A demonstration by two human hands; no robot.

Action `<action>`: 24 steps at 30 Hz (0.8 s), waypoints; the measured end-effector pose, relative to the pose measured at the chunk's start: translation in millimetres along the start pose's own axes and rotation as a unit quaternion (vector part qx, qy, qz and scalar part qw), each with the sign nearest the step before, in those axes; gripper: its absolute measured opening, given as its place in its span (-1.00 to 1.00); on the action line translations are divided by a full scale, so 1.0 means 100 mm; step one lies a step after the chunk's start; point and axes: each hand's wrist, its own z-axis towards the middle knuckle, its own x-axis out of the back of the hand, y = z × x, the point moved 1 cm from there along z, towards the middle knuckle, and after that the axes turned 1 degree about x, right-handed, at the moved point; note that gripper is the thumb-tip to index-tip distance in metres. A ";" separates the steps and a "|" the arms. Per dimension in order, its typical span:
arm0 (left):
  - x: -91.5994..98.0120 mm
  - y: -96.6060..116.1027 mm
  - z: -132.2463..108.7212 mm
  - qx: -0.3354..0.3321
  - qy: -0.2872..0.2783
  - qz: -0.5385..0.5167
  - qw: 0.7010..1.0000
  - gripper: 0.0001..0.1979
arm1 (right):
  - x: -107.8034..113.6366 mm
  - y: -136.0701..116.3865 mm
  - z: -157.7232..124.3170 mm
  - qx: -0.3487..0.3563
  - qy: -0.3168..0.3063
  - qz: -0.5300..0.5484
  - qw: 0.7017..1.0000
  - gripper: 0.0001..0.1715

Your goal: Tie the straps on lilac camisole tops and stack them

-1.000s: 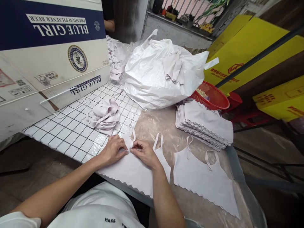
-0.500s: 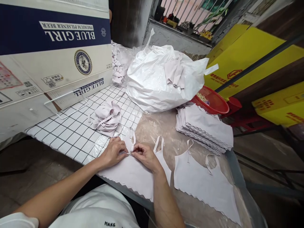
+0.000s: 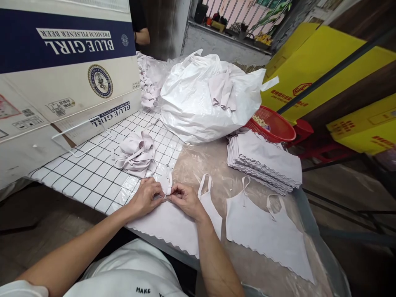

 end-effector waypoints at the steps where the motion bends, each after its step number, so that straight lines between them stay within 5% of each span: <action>1: 0.01 0.00 0.00 0.003 -0.003 -0.002 1.000 -0.83 | 0.00 0.01 0.01 -0.002 0.005 0.009 1.000 -0.76; 14: 0.07 0.06 0.00 0.010 0.007 -0.028 1.000 -0.74 | 0.01 0.09 0.04 0.021 0.017 0.002 1.000 -0.69; 19: 0.06 0.08 0.00 0.015 0.008 -0.022 1.000 -0.78 | 0.03 0.00 -0.01 0.148 0.057 -0.149 0.976 -0.74; 24: 0.05 0.08 -0.01 0.009 0.013 -0.010 1.000 -0.78 | 0.03 -0.04 -0.02 0.232 0.005 -0.285 0.930 -0.70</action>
